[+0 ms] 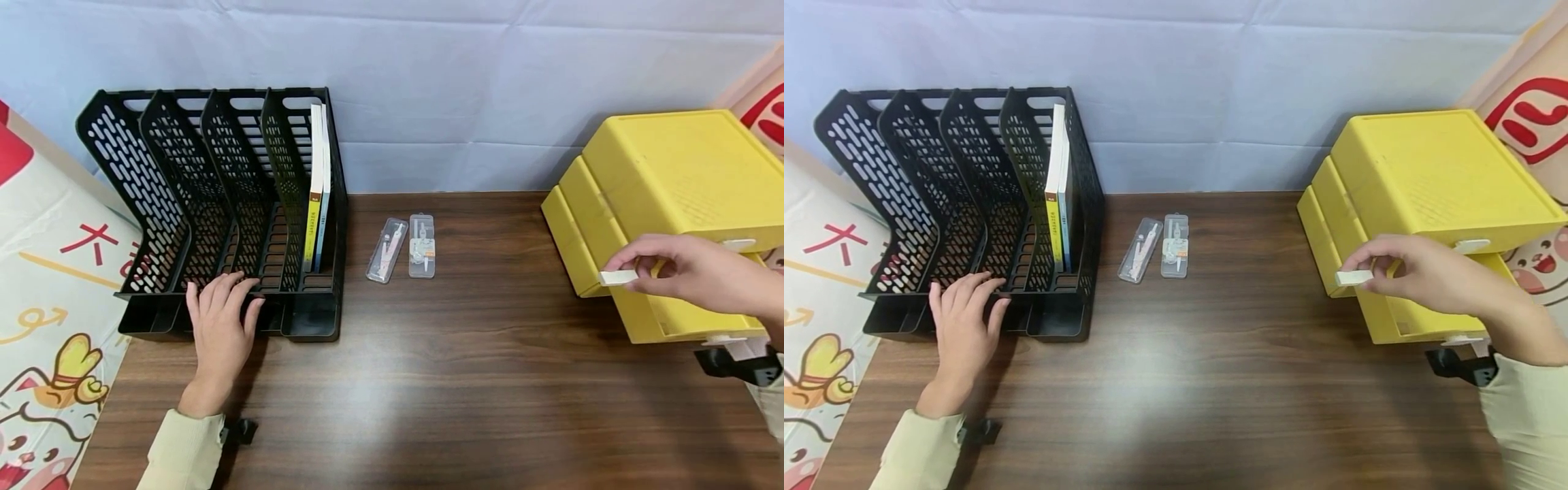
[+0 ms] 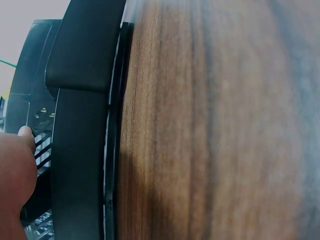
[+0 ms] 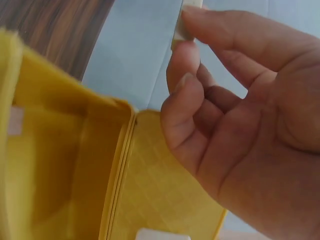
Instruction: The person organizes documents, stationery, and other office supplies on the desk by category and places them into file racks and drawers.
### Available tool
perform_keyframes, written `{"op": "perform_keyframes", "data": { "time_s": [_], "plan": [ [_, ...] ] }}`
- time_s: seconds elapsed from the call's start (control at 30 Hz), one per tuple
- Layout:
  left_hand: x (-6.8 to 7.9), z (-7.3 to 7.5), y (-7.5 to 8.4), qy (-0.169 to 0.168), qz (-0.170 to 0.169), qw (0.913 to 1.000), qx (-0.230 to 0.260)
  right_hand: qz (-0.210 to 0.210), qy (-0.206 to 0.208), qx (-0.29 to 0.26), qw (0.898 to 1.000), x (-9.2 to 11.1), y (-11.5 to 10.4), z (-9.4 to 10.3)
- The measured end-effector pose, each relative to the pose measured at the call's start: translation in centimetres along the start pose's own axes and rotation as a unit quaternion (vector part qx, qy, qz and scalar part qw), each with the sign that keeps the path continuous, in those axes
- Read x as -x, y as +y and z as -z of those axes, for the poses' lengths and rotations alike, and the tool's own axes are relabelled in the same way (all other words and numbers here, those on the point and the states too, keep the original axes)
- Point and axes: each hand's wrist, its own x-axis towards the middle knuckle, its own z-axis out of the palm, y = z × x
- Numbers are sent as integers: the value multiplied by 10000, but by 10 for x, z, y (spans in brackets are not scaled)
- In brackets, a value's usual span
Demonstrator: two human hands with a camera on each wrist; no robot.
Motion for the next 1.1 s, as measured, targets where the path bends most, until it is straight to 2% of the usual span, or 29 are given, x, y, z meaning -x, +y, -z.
{"op": "perform_keyframes", "data": {
  "time_s": [0.27, 0.47, 0.57, 0.67, 0.87, 0.93, 1.03, 1.1],
  "plan": [
    [1, -1, -1, -54, 15, 10000, -21, 698, -260, -378, 9965, 13, 13, 6],
    [0, -1, -1, -13, 12, 10000, -8, 213, -282, -167, 9992, 27, 22, 10],
    [0, -1, 0, -13, 12, 10000, -8, 82, -289, -566, 9979, 34, 30, 12],
    [0, 0, 0, -36, 20, 10000, -23, 190, -400, -954, 9944, 38, 42, 13],
    [0, 0, 0, -36, 25, 10000, -6, 349, -766, -1161, 9897, 44, 60, 17],
    [0, 0, 0, -44, 27, 10000, -6, 240, -744, -1121, 9906, 44, 62, 17],
    [0, 0, 1, -60, 30, 10000, -10, -45, -632, -535, 9966, 43, 59, 15],
    [0, 0, 0, -64, 28, 10000, -18, -626, -870, -59, 9942, 39, 54, 13]
  ]
}}
